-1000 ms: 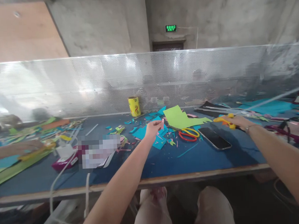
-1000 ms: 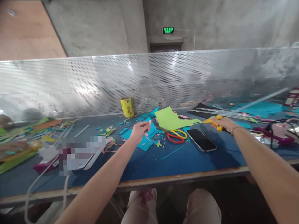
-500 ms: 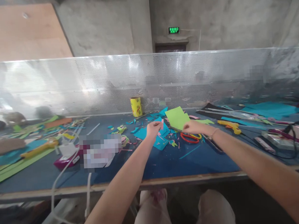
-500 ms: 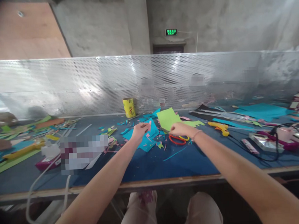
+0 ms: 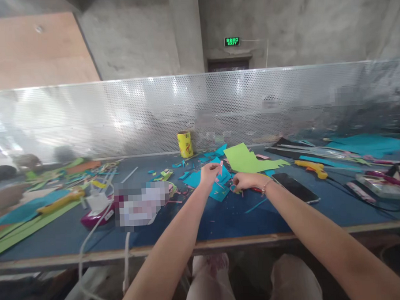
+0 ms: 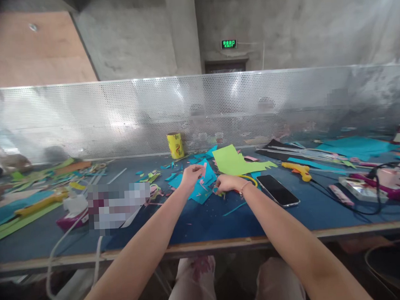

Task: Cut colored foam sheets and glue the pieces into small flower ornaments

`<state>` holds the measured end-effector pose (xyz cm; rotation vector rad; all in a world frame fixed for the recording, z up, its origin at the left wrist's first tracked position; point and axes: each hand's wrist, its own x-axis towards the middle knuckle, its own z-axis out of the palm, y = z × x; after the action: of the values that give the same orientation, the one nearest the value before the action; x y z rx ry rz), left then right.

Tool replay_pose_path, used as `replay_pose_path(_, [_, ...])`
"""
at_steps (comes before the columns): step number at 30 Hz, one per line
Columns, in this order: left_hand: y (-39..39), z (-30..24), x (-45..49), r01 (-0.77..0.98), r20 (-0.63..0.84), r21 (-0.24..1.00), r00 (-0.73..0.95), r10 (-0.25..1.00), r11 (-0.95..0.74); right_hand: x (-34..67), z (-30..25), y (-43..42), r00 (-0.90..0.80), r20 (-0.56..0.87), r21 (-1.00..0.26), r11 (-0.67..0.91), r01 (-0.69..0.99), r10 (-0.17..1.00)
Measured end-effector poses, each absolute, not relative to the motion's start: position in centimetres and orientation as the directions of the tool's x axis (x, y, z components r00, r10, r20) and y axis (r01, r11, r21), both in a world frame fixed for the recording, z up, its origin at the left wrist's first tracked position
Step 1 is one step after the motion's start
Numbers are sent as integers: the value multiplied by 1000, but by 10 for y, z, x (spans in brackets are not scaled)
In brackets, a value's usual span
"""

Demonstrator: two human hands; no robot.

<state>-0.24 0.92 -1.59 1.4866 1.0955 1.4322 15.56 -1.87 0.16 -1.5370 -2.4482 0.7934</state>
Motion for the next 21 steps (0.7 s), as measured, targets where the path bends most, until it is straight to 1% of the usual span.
replay_pose_path(3, [9, -16, -1, 63, 342, 937, 18, 939, -343, 158, -6, -21, -455, -1, -758, 297, 581, 890])
replay_pose_path(4, [9, -16, -1, 63, 345, 936, 26, 938, -346, 159, -8, -23, -438, 37, -820, 278, 501, 898])
replay_pose_path(7, [10, -16, -1, 61, 344, 936, 47, 938, -346, 161, -7, -25, -382, 104, -916, 239, 324, 918])
replay_pose_path(9, [10, -16, -1, 72, 337, 937, 60, 939, -341, 161, -6, -24, -331, 130, -946, 218, 242, 934])
replay_pose_path(12, [11, -17, -2, 88, 313, 944, 64, 948, -318, 162, -4, -20, -223, 177, -960, 218, 177, 959])
replay_pose_path(17, [10, -15, -1, 22, 268, 963, 43, 962, -269, 168, -3, -11, -61, 287, -943, 293, 155, 956])
replay_pose_path(21, [5, -12, 3, -36, 251, 968, 79, 965, -249, 173, 0, -7, 104, 379, -918, 360, 169, 919])
